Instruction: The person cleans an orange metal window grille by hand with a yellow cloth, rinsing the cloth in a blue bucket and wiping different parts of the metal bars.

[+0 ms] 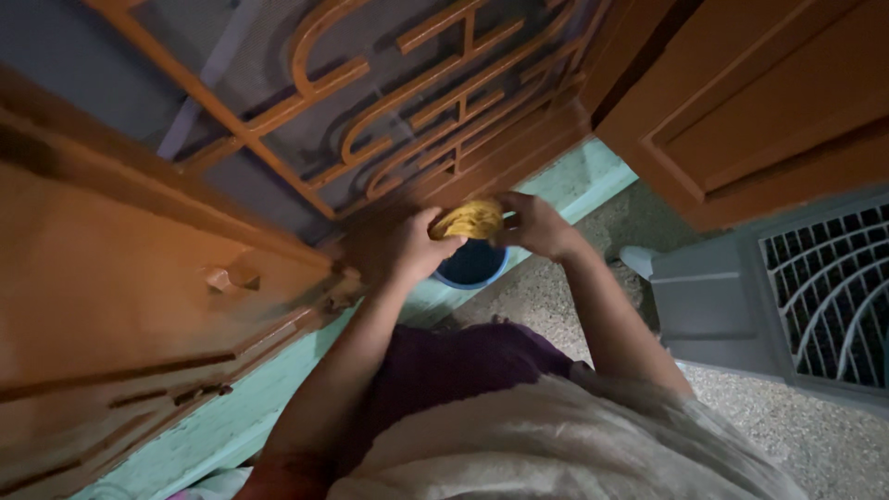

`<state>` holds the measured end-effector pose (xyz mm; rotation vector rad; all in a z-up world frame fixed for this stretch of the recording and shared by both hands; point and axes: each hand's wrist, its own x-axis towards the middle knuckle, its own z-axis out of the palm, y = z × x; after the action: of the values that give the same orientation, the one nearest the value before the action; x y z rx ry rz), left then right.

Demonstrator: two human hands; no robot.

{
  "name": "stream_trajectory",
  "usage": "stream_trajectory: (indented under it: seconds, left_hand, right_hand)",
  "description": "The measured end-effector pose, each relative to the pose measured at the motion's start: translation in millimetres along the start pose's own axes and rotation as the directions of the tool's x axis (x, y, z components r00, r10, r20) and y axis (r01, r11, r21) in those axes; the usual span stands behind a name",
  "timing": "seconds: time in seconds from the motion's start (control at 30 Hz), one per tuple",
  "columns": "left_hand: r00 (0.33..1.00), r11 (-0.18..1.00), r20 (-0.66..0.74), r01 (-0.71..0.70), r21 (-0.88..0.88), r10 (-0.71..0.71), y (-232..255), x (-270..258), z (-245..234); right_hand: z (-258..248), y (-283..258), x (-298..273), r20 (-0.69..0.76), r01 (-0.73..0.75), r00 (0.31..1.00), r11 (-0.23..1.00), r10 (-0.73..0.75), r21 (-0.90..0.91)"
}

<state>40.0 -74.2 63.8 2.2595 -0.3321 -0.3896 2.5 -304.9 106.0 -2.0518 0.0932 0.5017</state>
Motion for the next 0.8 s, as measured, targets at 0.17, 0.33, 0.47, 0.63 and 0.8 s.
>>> stream_trajectory:
  seconds: [0.17, 0.33, 0.47, 0.63, 0.8]
  left_hand:
    - [1.000, 0.979, -0.002, 0.025, -0.201, -0.026, -2.5, 2.2, 7.4]
    - [0.992, 0.952, -0.123, -0.029, -0.304, -0.009, -0.5, 2.2, 27.5]
    - [0.999, 0.946, 0.045, 0.025, -0.324, -0.011, -22.8, 15.1, 30.7]
    - [0.969, 0.899, -0.041, -0.240, -0.366, 0.242, -39.6, 24.6, 13.7]
    - [0.973, 0.959, 0.221, 0.006, 0.282, -0.071, 1.1, 23.8, -4.8]
  right_hand:
    - [29.2, 5.8, 8.5, 0.253, 0.035, 0.966, 0.998, -0.045, 0.044]
    - [49.1, 19.1, 22.9, 0.207, 0.118, 0.949, 0.878, -0.237, 0.464]
    - [50.7, 19.4, 31.9, 0.215, -0.036, 0.975, 0.921, -0.052, 0.387]
    - [45.8, 24.8, 41.1, 0.257, -0.067, 0.966, 0.942, -0.021, 0.328]
    - [54.7, 31.9, 55.3, 0.272, 0.055, 0.955, 0.972, -0.117, 0.229]
